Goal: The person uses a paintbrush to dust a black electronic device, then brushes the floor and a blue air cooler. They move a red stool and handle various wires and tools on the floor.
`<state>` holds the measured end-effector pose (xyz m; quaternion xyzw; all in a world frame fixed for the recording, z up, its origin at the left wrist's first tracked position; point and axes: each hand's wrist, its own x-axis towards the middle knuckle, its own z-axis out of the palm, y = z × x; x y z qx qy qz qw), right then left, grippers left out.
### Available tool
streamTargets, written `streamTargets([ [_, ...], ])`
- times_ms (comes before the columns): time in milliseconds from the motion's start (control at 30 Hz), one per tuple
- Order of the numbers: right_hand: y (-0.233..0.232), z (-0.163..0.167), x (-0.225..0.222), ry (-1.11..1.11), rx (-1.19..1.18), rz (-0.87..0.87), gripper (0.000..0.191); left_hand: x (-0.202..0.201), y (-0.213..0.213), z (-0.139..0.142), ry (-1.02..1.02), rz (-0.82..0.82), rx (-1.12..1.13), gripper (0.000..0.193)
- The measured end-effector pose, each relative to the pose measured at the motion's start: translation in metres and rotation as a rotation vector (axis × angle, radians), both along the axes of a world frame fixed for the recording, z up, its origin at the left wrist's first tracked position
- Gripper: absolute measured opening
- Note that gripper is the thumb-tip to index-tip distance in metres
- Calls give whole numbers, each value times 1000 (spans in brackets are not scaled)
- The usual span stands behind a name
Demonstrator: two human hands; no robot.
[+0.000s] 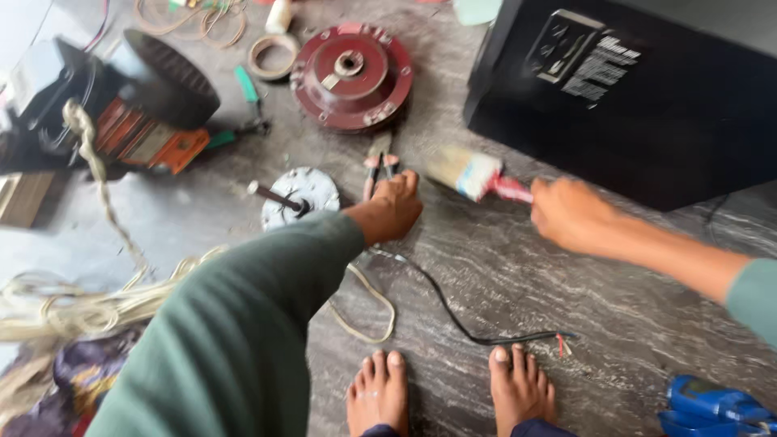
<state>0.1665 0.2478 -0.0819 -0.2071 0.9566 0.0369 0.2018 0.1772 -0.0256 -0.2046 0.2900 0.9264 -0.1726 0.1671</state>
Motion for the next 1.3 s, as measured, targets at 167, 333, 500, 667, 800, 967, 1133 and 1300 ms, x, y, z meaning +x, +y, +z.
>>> streamTargets([
  [167, 7, 82, -21, 534, -694, 12, 29, 0, 14, 25, -187, 330, -131, 53],
  [333, -18, 8, 22, 206, -736, -111, 34, -4, 16, 40, -517, 493, -215, 108],
  [500, -9, 0, 22, -136, -152, -65, 38, 11, 9, 22, -456, 377, -136, 107],
  [667, -1, 59, 1, 294, -672, -186, 35, 11, -5, -7, -350, 273, -30, 106],
  [800, 4, 23, 19, 274, -1232, -57, 37, 5, 2, -20, -319, 283, -53, 106],
  [967, 30, -57, 29, -370, 10, -245, 47, -22, -28, -18, -418, 369, -1, 109],
  [1133, 71, -51, -5, -226, -157, -321, 40, -44, -54, -30, -219, 277, -41, 88],
  [1300, 65, -36, 13, -824, -650, -892, 19, -35, -17, -66, -211, 345, -67, 89],
])
